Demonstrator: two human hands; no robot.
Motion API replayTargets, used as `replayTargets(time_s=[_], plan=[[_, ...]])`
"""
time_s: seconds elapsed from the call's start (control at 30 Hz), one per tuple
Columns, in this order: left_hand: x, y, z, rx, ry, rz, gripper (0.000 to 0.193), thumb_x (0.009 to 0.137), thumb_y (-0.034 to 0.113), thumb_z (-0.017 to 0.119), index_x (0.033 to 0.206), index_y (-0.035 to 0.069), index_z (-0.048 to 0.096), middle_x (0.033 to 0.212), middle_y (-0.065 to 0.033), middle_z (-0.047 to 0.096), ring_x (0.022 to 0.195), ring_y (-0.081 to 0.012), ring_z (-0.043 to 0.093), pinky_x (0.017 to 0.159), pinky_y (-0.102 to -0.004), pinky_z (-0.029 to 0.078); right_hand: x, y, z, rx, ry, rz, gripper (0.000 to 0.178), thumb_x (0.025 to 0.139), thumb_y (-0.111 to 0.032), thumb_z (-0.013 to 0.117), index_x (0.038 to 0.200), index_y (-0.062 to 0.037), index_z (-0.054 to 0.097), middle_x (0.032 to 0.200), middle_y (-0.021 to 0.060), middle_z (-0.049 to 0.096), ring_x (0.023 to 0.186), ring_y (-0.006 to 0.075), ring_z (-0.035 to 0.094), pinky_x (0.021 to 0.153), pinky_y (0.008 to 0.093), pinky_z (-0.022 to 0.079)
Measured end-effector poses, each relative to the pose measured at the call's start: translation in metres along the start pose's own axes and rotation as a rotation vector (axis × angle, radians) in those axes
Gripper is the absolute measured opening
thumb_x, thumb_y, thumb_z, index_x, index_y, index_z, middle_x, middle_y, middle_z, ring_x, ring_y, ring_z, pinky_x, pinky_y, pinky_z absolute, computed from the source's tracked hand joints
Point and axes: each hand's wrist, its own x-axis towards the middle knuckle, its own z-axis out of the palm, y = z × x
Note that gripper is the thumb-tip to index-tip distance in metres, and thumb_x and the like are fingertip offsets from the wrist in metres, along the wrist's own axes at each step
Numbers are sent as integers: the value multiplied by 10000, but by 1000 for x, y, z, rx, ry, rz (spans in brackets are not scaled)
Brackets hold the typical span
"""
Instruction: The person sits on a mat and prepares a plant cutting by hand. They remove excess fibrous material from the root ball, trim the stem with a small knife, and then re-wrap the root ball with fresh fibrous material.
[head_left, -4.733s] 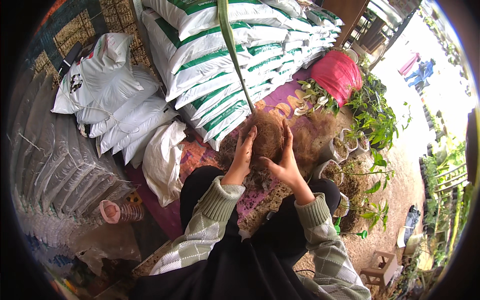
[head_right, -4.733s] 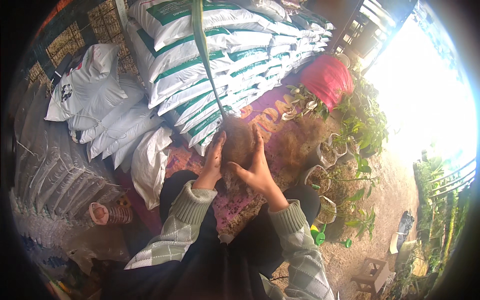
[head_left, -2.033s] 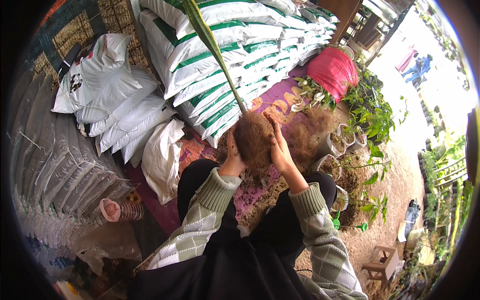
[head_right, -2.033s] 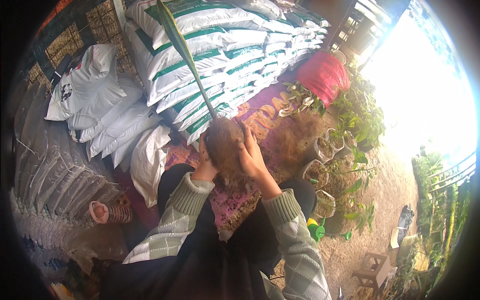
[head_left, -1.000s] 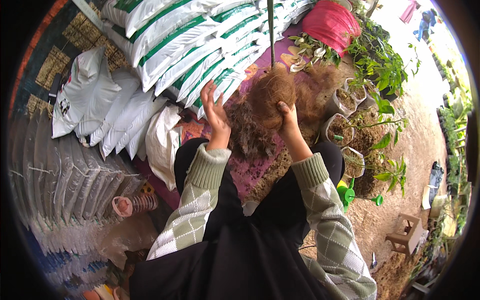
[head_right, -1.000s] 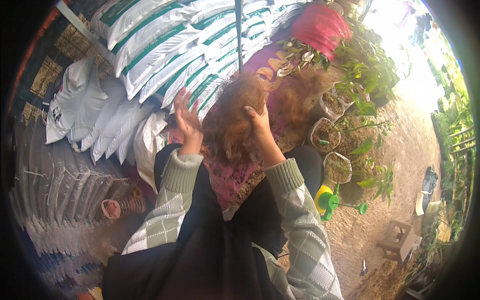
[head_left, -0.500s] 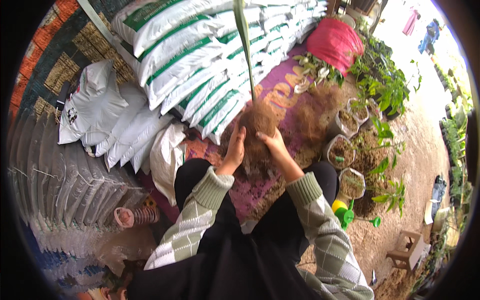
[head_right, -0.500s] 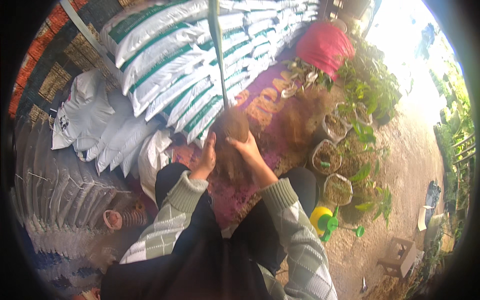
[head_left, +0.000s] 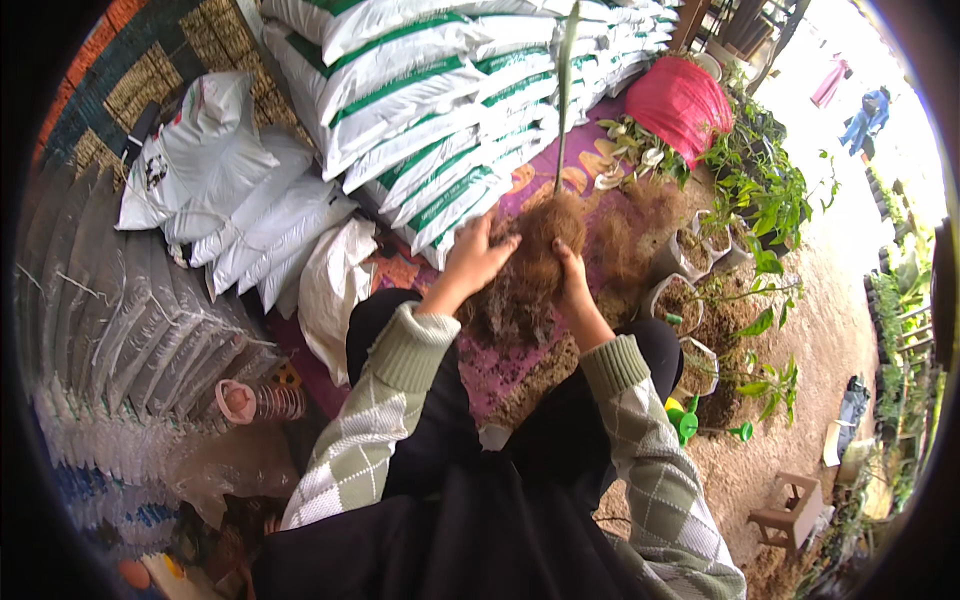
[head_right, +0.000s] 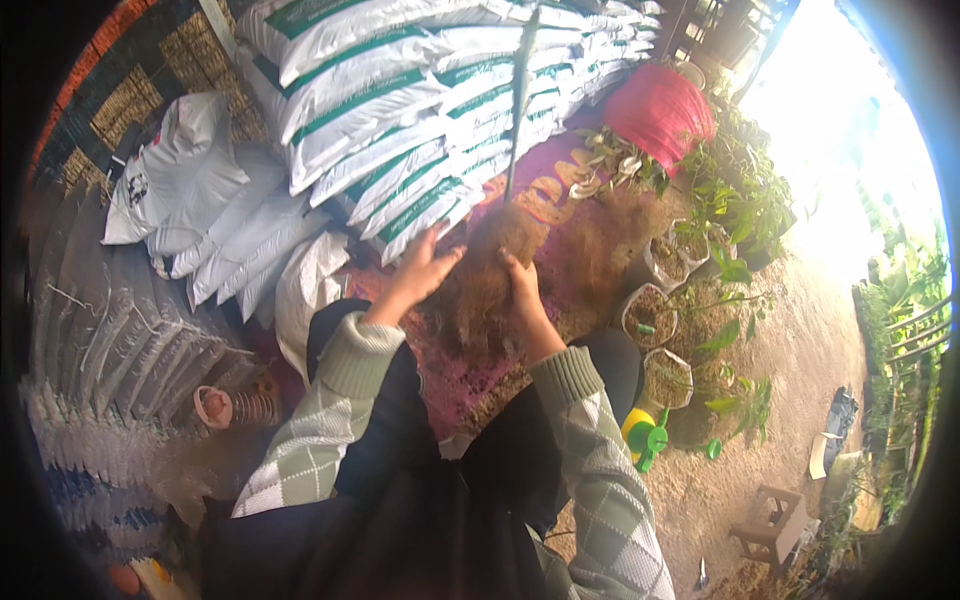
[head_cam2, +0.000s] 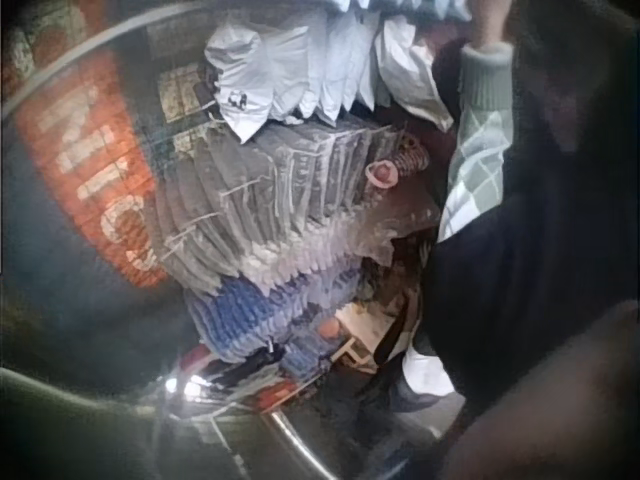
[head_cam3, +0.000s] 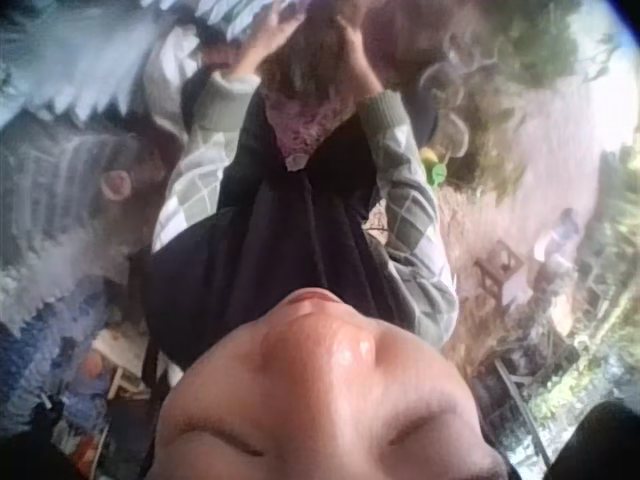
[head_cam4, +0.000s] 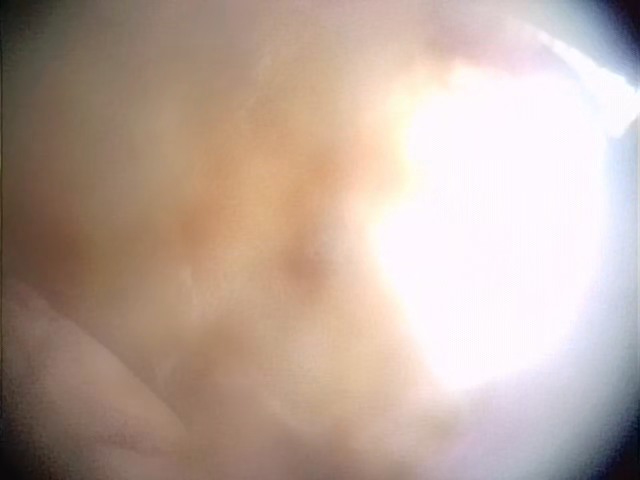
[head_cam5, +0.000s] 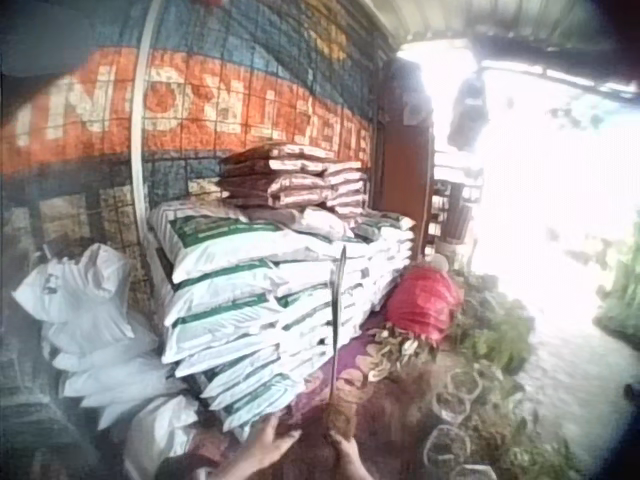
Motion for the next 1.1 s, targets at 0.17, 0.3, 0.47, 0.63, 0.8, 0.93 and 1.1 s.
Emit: replayTargets(time_s=[0.17, 0.3, 0.47, 0.63, 0.8, 0.93, 1.1], plan=[[17, 19, -35, 58, 285, 182, 482, 817, 194, 701, 1235, 53, 507, 1301, -207, 416, 1249, -383, 368, 1053, -468, 323, 6, 17, -21, -119, 152, -1, 570, 863, -273, 683, 1327, -53, 434, 1234, 118, 553, 1106, 275, 570, 913, 430, 506], [41, 20, -55, 9, 457, 318, 413, 791, 160, 710, 1156, 67, 539, 1261, -199, 423, 1202, -386, 380, 1008, -478, 352, 18, 47, -45, -235, 379, 30, 705, 825, -281, 735, 1377, -82, 343, 1279, 121, 503, 1149, 300, 537, 928, 471, 495], [47, -2, -76, 92, 316, 121, 404, 784, 209, 715, 1131, 63, 570, 1230, -186, 443, 1165, -386, 390, 1001, -469, 358, 27, 106, -82, -207, 604, 158, 959, 731, -340, 815, 1429, -118, 196, 1350, 169, 403, 1187, 370, 495, 947, 522, 480], [44, 15, -104, -58, 327, -31, 407, 825, 186, 704, 1162, 14, 553, 1095, -151, 575, 930, -223, 578, 825, -357, 461, 30, 166, -112, -344, 739, 223, 1058, 664, -340, 866, 1429, -84, 181, 1353, 182, 399, 1204, 345, 485, 966, 513, 469], [37, 40, -115, 47, 493, 73, 419, 849, 249, 683, 1181, 31, 548, 1093, -170, 570, 938, -216, 576, 825, -338, 466, 31, 202, -111, -493, 725, 247, 1104, 656, -307, 878, 1398, -39, 105, 1345, 235, 353, 1238, 316, 435, 1028, 432, 390], [34, 46, -120, -221, 326, -65, 499, 796, 249, 708, 1209, 45, 515, 1254, -237, 455, 1198, -395, 387, 1030, -471, 339, 30, 215, -97, -589, 890, 259, 1100, 641, -279, 883, 1347, -59, 68, 1304, 241, 340, 1187, 327, 453, 1008, 428, 397], [31, 44, -121, -171, 352, -30, 493, 792, 229, 712, 1203, 37, 518, 1218, -232, 497, 1193, -379, 400, 1019, -467, 346, 35, 215, -91, -692, 945, 356, 1138, 640, -341, 872, 1391, -63, 63, 1306, 252, 352, 1213, 356, 418, 1019, 456, 370]])
